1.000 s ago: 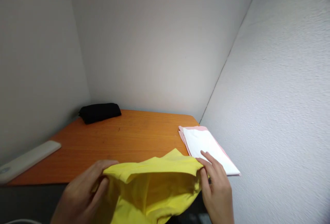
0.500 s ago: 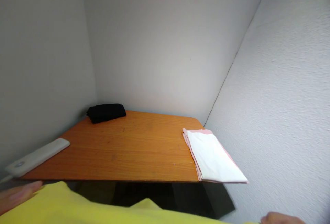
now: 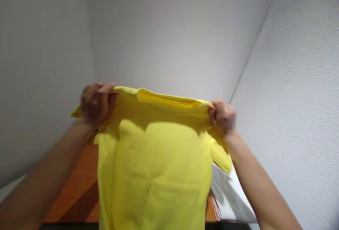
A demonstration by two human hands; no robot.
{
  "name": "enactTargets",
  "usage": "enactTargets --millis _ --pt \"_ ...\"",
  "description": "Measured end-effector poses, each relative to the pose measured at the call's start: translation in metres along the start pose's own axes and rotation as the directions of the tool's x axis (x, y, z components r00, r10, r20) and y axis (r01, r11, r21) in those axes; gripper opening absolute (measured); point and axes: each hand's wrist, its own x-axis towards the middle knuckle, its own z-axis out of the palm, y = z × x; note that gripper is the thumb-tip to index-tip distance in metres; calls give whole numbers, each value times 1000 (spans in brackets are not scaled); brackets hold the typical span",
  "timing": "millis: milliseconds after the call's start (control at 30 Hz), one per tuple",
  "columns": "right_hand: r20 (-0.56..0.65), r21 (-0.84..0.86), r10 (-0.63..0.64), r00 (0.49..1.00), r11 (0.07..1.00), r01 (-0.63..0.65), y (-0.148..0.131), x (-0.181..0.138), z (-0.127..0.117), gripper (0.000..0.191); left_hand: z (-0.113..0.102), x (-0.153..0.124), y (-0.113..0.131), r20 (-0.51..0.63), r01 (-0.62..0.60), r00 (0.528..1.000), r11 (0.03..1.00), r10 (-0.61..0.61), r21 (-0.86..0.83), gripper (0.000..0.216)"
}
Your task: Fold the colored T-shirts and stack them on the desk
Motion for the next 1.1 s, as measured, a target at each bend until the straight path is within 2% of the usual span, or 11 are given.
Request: enactTargets --millis 100,133,200,233,333,433,533,667,800,900,1100 --pt "241 -68 85 967 995 -71 -20 19 85 35 62 8 13 329 3 944 993 -41 116 44" --pt "361 -121 194 912 980 -160 -33 8 108 41 82 -4 18 408 -3 912 993 -47 120 43" --pt "651 -173 349 674 933 -316 -64 -34 142 47 116 -46 25 551 -13 833 994 -49 108 39" --pt "723 -165 344 600 928 -334 -80 -61 154 48 130 -72 27 627 -13 778 995 -50 96 39" --pt "839 -150 313 445 919 -364 -119 -139 175 64 156 -149 26 794 22 602 996 -79 83 50" --pt "891 -171 311 330 904 -392 -131 -187 186 80 166 -197 18 876 86 457 988 -155 129 64" --pt "898 -183 317 305 899 -398 -119 -204 198 84 169 -214 14 897 132 385 975 -218 180 73" --pt "909 -182 301 288 909 -375 -97 -205 212 85 173 -213 19 886 170 367 957 -284 237 75" --pt "916 -205 306 258 912 -355 -92 -196 220 88 187 -194 21 865 183 416 958 -279 221 69" --pt "912 -160 267 311 931 -329 -96 -190 225 90 202 -180 11 848 180 464 964 -257 194 61" --pt "917 -166 279 284 916 -365 -96 -197 236 80 224 -189 -13 829 278 362 899 -425 339 67"
